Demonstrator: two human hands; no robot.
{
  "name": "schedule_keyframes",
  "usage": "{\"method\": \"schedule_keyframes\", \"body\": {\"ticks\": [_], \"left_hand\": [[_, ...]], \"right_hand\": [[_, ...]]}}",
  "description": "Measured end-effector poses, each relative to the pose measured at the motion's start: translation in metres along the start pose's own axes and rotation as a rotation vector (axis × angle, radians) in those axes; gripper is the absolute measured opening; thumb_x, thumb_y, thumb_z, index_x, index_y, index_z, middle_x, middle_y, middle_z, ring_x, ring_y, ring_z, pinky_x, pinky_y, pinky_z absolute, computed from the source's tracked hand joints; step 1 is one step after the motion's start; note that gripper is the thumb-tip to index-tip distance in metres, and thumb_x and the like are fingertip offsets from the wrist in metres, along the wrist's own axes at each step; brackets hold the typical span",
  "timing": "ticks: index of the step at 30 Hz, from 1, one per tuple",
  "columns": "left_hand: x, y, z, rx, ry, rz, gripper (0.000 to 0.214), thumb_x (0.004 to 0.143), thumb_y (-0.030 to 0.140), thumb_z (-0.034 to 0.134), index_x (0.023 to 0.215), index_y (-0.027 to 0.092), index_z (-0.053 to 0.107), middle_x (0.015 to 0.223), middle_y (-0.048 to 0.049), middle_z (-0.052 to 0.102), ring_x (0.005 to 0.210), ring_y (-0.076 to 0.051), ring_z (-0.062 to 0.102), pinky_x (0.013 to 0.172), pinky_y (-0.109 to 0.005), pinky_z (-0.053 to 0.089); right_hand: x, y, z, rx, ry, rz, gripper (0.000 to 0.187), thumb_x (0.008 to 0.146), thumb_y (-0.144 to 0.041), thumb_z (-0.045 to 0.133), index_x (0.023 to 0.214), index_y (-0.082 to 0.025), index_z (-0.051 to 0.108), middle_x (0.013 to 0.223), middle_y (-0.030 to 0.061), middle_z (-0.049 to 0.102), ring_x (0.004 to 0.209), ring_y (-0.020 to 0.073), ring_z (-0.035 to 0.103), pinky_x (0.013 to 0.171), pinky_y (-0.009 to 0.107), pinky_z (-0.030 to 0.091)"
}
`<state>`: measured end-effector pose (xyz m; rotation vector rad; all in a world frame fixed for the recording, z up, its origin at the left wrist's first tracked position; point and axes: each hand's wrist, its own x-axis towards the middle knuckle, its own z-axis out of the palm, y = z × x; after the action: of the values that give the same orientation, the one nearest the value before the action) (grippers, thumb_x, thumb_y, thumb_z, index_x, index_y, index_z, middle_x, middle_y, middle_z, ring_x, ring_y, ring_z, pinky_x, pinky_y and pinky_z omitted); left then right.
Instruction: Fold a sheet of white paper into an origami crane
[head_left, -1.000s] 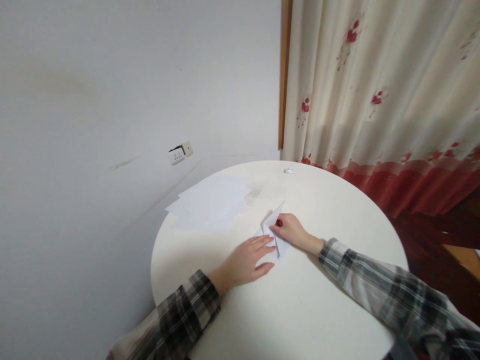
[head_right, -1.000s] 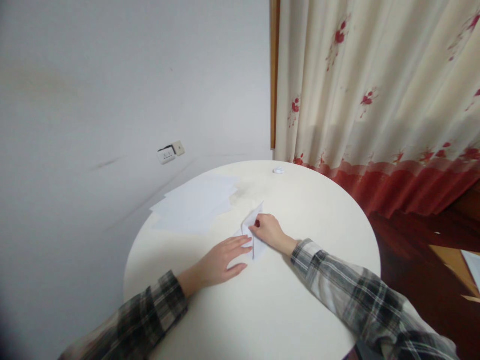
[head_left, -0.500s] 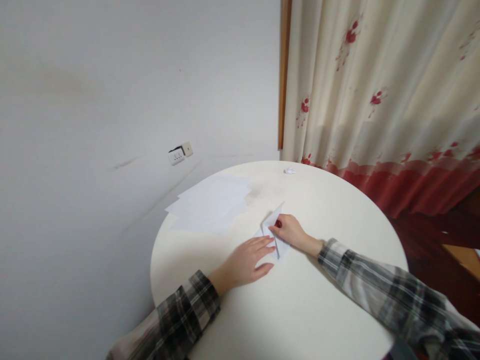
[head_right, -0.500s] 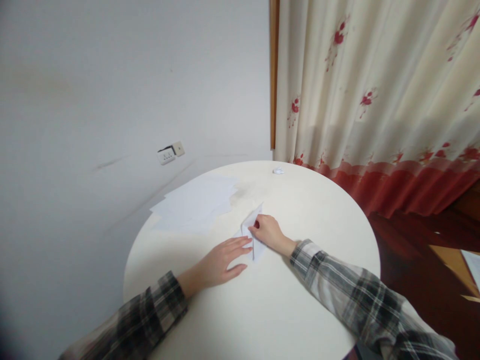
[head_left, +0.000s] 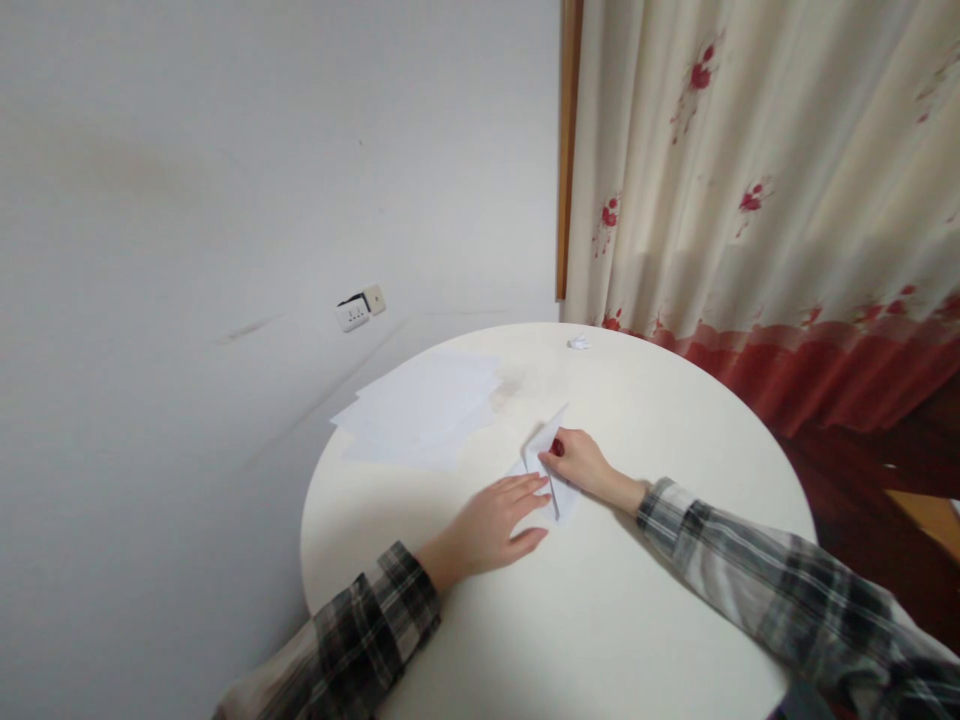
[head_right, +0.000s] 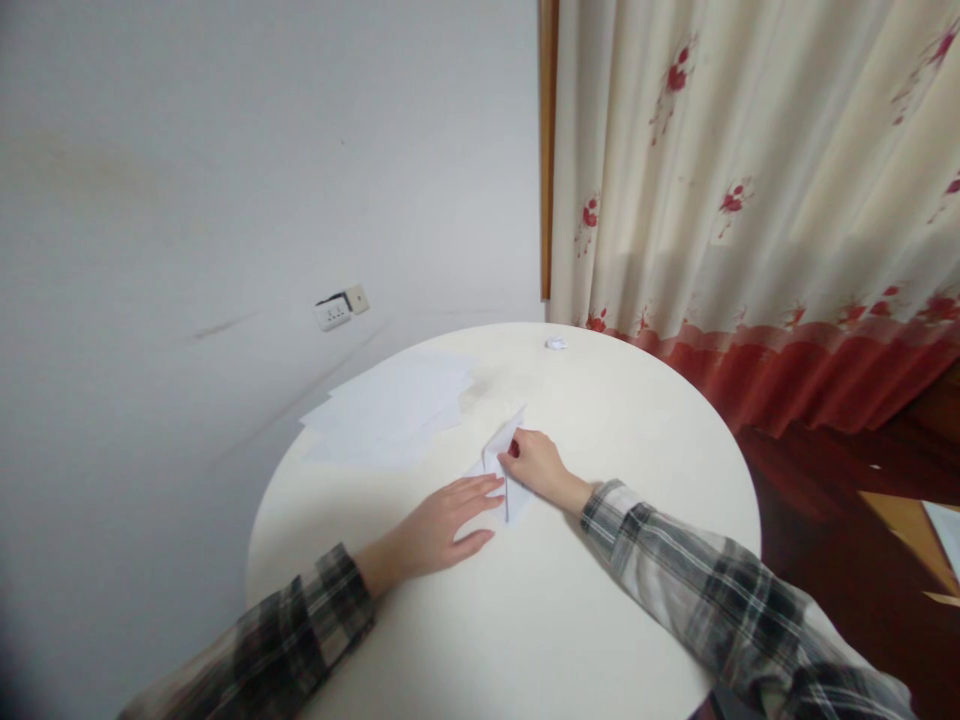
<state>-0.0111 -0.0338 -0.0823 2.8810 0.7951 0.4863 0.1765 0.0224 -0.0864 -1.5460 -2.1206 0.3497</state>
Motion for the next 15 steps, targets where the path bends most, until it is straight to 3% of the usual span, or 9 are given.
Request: {"method": "schedule_keyframes", "body": {"ticks": [15], "left_hand": [[0.0013,-0.0053,-0.0004,-0.043,-0.061,-0.076,0.034,0.084,0.036,0.05,0.114,0.021,0.054,0.135,-0.0096,0.043,0.125,-0.023,0.038,0.104,-0.042,0.028]], "right_hand": [[0.0002,-0.0008,-0.0001,-0.002,-0.01,0.011,0.015,0.075,-0.025,0.054,0.079,-0.013,0.062,0.073,0.0053,0.065,0.064,0.0145,0.056,0.057,0.022,0.034]]}}
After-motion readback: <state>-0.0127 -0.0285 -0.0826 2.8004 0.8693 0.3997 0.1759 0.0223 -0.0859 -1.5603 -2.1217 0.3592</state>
